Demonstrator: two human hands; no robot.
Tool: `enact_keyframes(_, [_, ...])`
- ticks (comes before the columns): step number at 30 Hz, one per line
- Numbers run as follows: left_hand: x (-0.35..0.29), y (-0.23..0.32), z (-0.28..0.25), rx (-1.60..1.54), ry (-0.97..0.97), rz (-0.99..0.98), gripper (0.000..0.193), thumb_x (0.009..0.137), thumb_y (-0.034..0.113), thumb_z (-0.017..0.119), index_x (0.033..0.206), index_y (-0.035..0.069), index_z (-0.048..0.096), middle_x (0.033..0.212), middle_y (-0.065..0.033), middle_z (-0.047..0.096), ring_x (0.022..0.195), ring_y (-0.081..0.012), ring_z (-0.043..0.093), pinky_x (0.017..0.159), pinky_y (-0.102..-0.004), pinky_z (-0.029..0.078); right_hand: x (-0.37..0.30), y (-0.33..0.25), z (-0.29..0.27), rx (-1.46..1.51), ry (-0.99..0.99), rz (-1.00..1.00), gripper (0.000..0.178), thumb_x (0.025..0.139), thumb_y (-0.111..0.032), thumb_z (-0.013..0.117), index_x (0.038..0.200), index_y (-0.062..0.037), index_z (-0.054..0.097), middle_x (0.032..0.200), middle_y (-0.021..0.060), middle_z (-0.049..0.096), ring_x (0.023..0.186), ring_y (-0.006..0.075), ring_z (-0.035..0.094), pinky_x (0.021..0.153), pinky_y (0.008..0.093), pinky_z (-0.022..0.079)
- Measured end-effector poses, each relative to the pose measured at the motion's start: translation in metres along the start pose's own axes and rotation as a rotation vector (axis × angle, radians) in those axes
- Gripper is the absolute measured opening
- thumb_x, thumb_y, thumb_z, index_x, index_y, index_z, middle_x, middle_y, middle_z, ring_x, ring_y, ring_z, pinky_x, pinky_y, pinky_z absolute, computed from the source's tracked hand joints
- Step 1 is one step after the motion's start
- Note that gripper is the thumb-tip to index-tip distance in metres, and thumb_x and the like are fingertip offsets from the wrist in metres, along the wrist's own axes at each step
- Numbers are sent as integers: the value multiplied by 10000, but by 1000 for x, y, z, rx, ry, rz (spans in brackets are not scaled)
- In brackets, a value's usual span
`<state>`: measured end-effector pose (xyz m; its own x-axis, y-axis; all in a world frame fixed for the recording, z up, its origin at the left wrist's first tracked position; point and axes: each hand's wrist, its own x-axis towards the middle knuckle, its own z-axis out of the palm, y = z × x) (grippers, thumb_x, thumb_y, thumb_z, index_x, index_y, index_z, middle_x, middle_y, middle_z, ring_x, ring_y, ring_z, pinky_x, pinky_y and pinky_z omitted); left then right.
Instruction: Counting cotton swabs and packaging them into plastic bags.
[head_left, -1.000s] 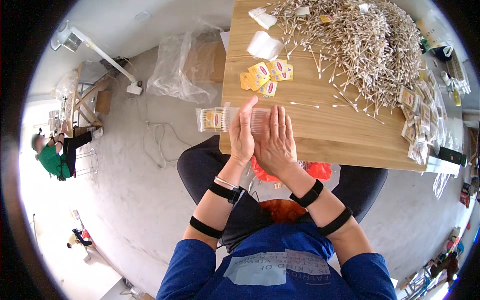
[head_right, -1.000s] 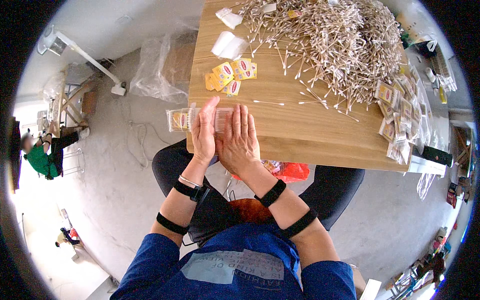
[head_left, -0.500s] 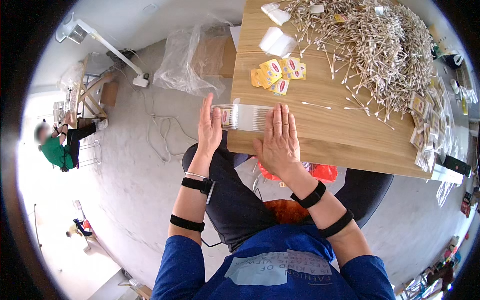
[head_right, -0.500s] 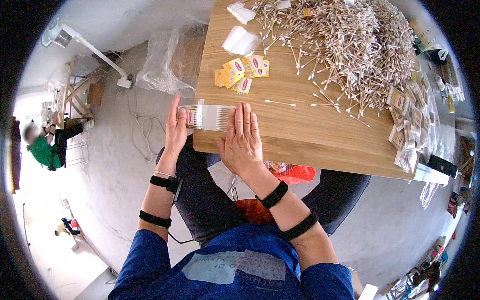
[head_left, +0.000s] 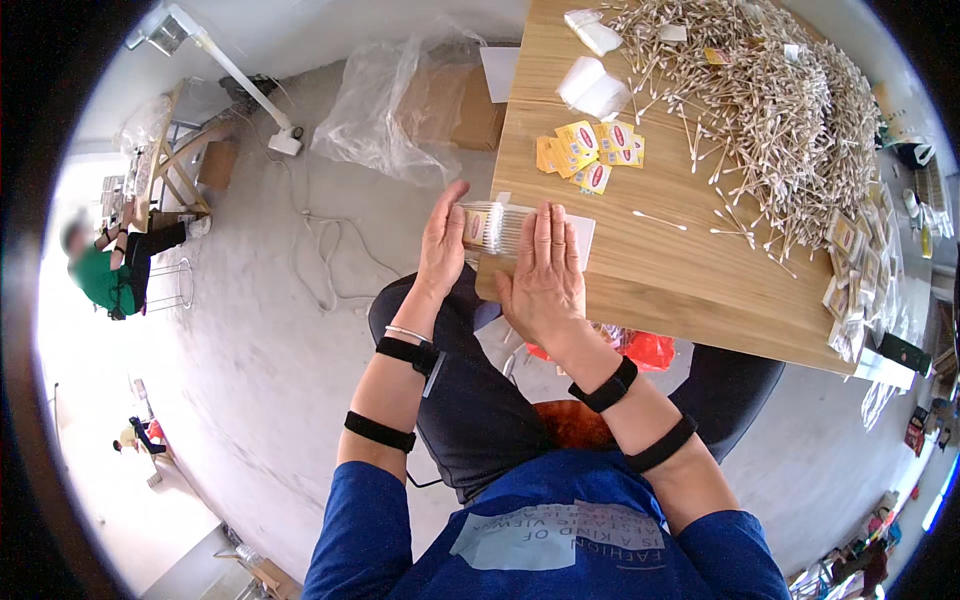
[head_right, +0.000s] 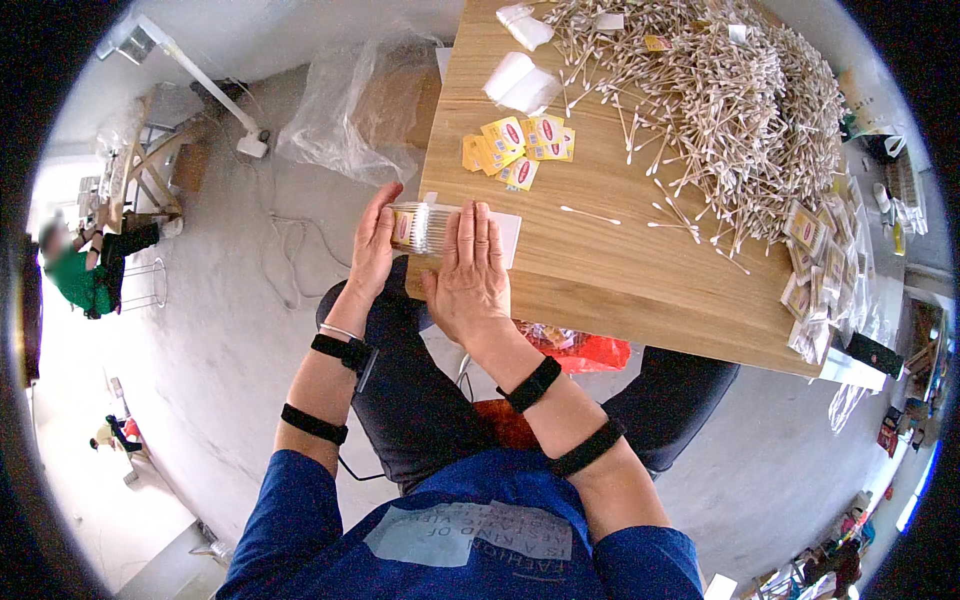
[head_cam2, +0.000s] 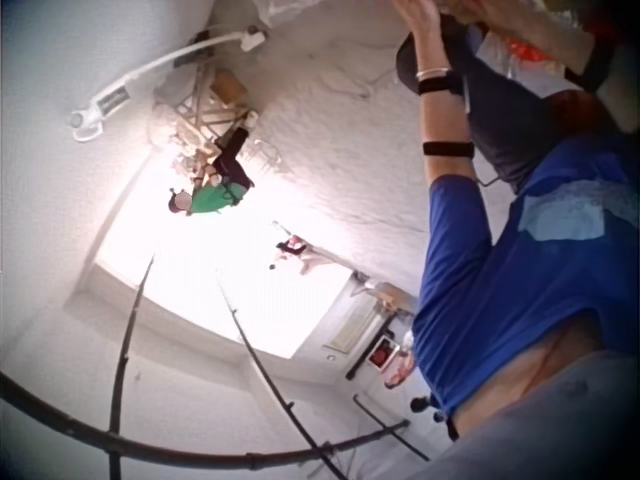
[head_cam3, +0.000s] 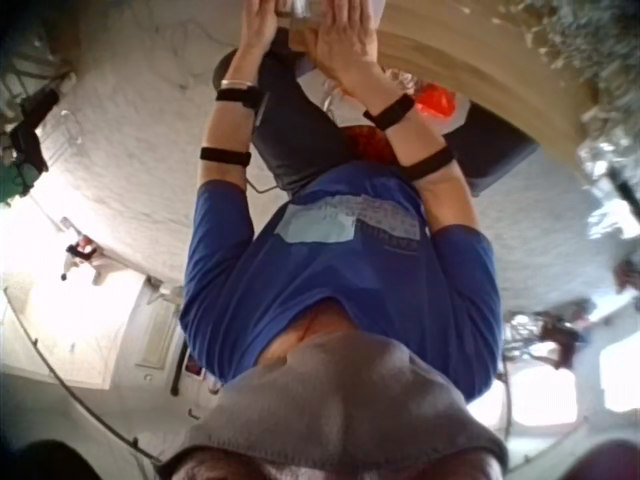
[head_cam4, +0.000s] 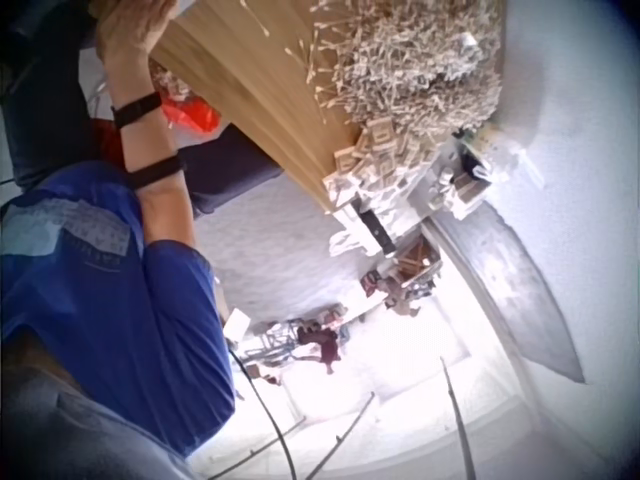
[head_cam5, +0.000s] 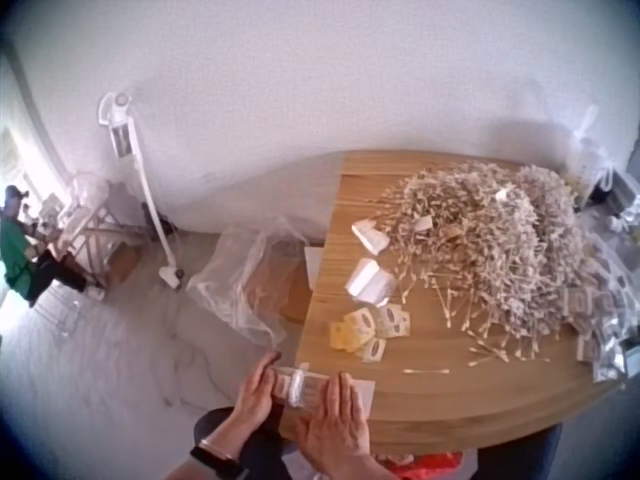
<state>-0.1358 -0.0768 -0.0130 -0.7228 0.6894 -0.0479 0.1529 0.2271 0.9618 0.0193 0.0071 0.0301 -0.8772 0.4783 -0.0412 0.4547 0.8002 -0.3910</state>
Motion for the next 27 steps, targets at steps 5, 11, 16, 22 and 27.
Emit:
enact_keyframes(5, [-1,3,0,92,11,91,398,1031,253,364,1339,19,457,1358,-124,496,1277,-226,437,1071,-330,326,3,-7,11,31,75,-18,806,878,-383,512,1407,139,201,1503,296,143,1425,405,95,1170,466,79])
enact_keyframes(11, [-3,7,2,124,57,139,373,1016,199,377,1324,6,464,1355,-161,496,1293,-266,432,1070,-335,318,9,-15,8,21,14,-21,780,906,-385,454,1419,130,170,1511,289,125,1430,401,73,1174,456,54])
enact_keyframes(16, [-5,18,-4,1,38,89,454,1024,290,371,1370,0,415,1400,-142,452,1308,-241,405,1082,-327,295,15,0,6,733,325,10,752,930,-269,484,1458,85,81,1519,285,125,1433,379,91,1163,423,85])
enact_keyframes(22, [-6,20,-2,-231,11,29,652,1009,499,273,1418,-2,354,1444,-118,394,1340,-210,335,1107,-317,239,38,-7,5,1336,421,66,679,988,-326,392,1458,77,113,1540,240,105,1436,324,94,1155,391,105])
enact_keyframes(27, [-9,16,-4,-273,-12,33,724,990,560,246,1419,-15,344,1452,-124,380,1346,-213,326,1111,-316,228,39,-7,11,1295,416,46,641,983,-277,391,1457,70,133,1528,237,142,1419,317,137,1143,384,136])
